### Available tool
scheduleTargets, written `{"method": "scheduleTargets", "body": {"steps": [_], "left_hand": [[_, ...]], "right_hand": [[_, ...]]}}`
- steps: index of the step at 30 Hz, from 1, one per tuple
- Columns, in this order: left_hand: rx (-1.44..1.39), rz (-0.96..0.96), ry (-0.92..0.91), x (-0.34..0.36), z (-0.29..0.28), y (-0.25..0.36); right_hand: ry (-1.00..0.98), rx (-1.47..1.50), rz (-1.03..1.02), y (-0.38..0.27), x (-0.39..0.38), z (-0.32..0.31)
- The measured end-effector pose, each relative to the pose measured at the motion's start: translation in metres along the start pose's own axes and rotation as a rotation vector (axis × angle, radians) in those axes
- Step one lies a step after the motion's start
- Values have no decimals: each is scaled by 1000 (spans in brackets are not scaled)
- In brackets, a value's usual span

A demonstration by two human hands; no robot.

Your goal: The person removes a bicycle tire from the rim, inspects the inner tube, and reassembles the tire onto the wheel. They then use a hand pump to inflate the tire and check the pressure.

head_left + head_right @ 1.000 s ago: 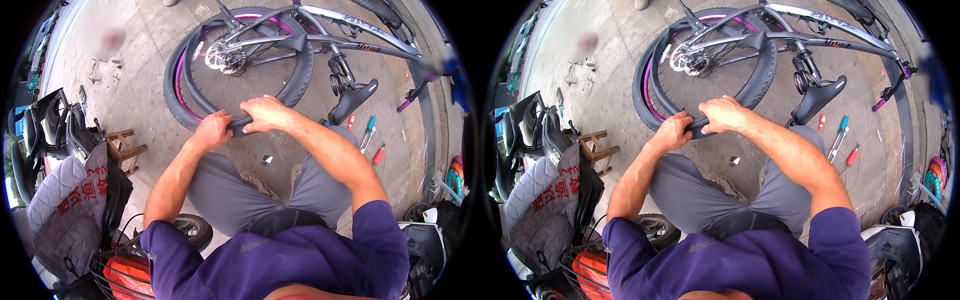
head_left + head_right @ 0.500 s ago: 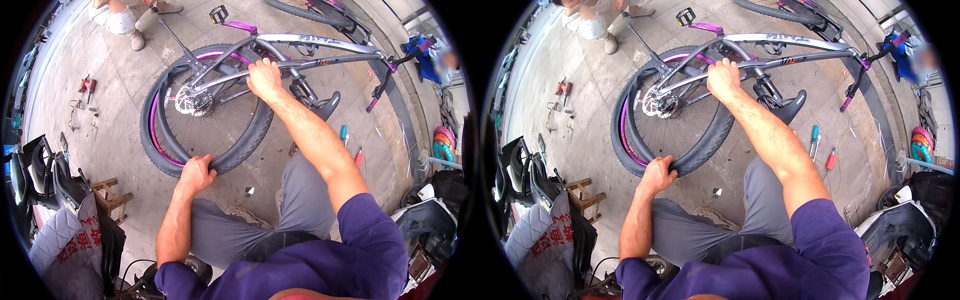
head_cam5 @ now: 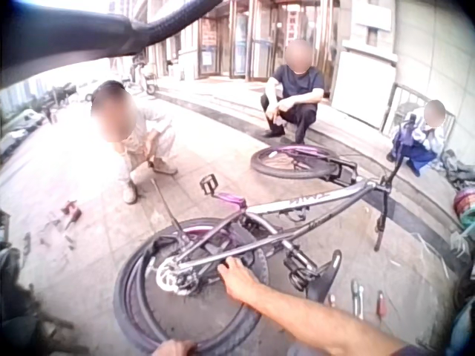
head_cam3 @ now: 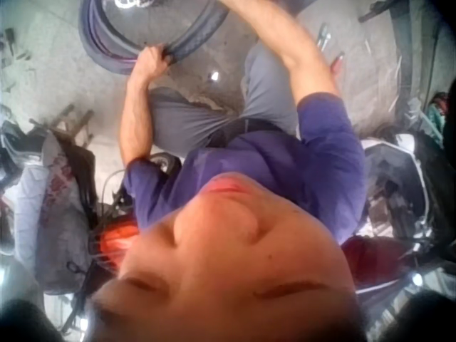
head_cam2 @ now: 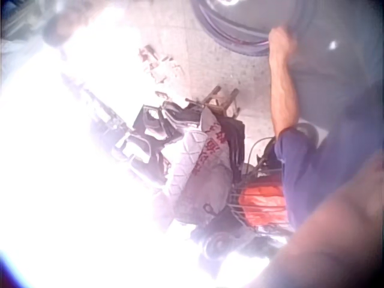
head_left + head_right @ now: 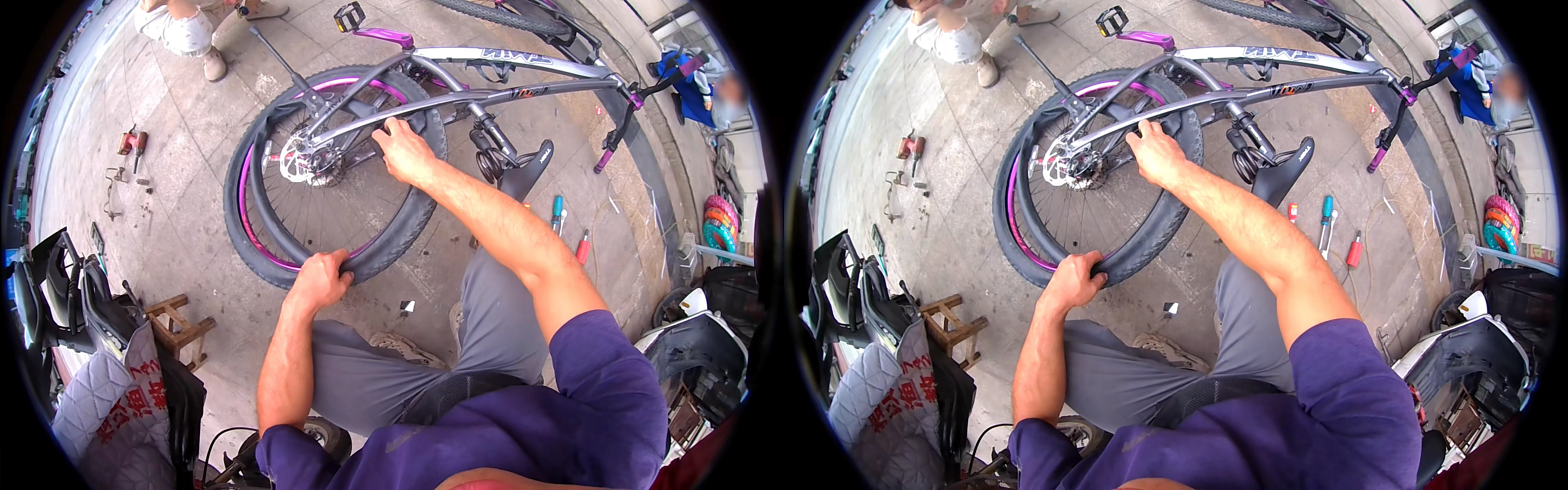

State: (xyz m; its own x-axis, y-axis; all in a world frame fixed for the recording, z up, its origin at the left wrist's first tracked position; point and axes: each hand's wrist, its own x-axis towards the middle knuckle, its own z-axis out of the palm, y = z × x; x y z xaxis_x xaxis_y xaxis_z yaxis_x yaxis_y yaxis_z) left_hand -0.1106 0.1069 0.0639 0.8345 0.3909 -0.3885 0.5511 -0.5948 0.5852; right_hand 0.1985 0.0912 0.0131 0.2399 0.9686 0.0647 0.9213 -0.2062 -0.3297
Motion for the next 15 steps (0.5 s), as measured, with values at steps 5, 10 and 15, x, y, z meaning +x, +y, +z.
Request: {"method": "scheduleTargets", "body": {"steps": [5,10,15], "left_hand": [[27,20,19,2,2,-1],[-64,47,1,8,-4,10],[-269,57,39,9,17,-3]], "right_hand": [[-46,-308,19,-11,4,-15],[-16,-322,206,20,14,1],[-93,-196,-179,-27,-28,-8]]}}
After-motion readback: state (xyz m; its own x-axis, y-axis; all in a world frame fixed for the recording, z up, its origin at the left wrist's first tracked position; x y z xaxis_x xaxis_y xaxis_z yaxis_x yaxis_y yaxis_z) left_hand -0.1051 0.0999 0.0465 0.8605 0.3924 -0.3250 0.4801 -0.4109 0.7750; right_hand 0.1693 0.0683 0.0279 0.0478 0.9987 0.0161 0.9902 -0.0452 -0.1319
